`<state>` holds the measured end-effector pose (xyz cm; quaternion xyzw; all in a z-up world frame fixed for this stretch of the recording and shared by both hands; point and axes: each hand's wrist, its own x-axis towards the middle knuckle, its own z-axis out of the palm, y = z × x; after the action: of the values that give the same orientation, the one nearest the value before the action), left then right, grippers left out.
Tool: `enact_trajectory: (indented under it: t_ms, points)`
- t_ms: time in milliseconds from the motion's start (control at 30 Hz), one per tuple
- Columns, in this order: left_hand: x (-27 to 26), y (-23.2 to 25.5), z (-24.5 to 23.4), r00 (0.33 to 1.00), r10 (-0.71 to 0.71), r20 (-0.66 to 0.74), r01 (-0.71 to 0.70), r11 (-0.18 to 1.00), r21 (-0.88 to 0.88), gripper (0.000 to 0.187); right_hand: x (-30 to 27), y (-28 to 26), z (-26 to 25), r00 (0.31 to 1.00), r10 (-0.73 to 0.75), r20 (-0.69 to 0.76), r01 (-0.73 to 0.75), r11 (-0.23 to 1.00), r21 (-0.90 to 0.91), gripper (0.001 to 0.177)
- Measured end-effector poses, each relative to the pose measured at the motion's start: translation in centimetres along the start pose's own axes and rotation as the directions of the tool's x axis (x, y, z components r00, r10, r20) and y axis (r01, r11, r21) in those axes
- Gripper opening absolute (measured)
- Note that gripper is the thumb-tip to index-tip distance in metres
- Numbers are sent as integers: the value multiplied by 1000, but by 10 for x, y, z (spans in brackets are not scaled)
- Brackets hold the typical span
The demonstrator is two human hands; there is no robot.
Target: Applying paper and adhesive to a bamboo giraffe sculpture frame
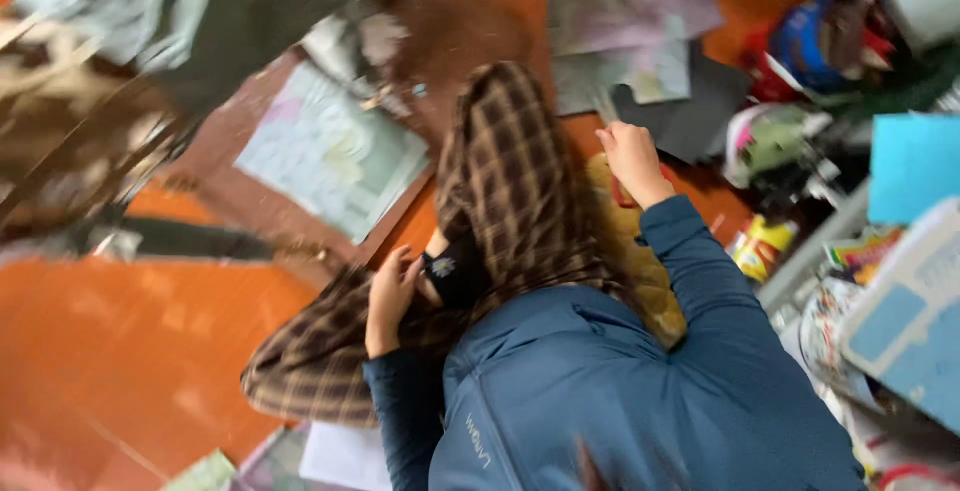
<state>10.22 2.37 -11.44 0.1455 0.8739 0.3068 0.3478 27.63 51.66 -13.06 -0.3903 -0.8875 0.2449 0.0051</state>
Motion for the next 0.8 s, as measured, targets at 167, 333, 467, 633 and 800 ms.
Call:
enact_trajectory:
  t_ms: [167, 333, 467, 633, 800]
  points:
    - [2, -5, -7, 992, 7, -128, 10, 991, 136, 49, -14, 37, -3, 994, 96, -56, -97, 995, -7, 15]
    - [-2, 4, -8, 993, -18, -120, 35, 990, 137, 46, 20, 50, 22, 976, 212, -51, -210, 977, 44, 13]
    - [-2, 4, -8, 991, -76, -106, 94, 979, 179, 49, 80, 64, 21, 980, 91, -175, -81, 995, 64, 17]
    - [-1, 6, -8, 990, -115, -80, 131, 962, 240, 49, 125, 86, 32, 966, 89, -243, -100, 994, -35, 48]
    - [-7, 40, -15, 983, -163, -90, 181, 947, 264, 50, 146, 112, 37, 821, 438, -367, -481, 876, -31, 71]
